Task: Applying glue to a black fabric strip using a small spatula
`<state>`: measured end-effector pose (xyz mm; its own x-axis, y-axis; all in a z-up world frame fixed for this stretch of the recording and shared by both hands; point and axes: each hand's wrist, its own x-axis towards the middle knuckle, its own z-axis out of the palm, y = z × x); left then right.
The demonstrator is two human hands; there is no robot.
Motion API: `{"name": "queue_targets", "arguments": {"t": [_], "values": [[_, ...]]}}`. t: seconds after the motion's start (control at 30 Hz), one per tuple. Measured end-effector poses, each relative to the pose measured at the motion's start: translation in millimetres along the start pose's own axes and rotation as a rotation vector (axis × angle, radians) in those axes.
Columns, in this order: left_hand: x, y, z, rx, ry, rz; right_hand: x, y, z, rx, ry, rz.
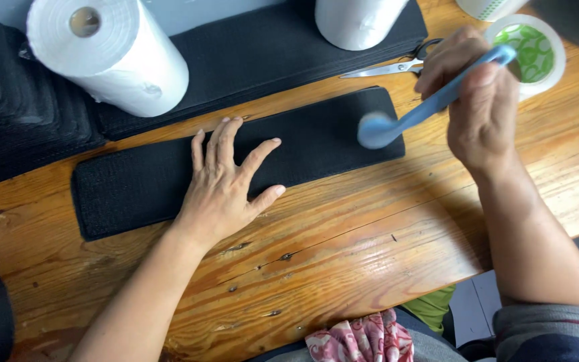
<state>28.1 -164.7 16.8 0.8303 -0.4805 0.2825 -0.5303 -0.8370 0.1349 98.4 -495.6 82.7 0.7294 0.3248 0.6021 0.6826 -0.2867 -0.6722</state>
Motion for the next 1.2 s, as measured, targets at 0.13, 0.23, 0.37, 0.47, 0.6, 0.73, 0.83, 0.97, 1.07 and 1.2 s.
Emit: {"name": "queue_targets", "arguments": {"t": [0.13,0.23,0.37,0.47,0.6,0.73,0.83,0.97,1.07,1.2], "values": [[-2,2,0,0.005,-0.009,-0.011,-4,5,9,0.229,0.024,0.263],[-1,4,-1,0.017,0.002,-0.004,-7,24,20,0.540,0.080,0.315],[-8,11,-1,0.017,-0.001,-0.055,-8,28,32,0.563,0.032,0.413],[-15,16,-3,0.006,0.026,-0.086,-8,27,35,0.542,0.017,0.343],[-19,16,-4,-0.058,0.035,-0.099,-8,26,39,0.531,0.110,0.296],[-17,13,-6,-0.070,0.037,-0.096,-4,26,39,0.460,0.148,0.333],[-17,12,-6,-0.081,0.026,-0.101,-5,28,38,0.477,0.186,0.421],[-20,11,-10,-0.103,-0.031,-0.097,-8,31,40,0.655,0.131,0.542],[-21,10,-10,-0.117,-0.047,-0.101,-13,37,42,0.671,0.037,0.493],[-21,11,-10,-0.038,-0.077,-0.071,-20,46,38,0.640,-0.003,0.465]]}}
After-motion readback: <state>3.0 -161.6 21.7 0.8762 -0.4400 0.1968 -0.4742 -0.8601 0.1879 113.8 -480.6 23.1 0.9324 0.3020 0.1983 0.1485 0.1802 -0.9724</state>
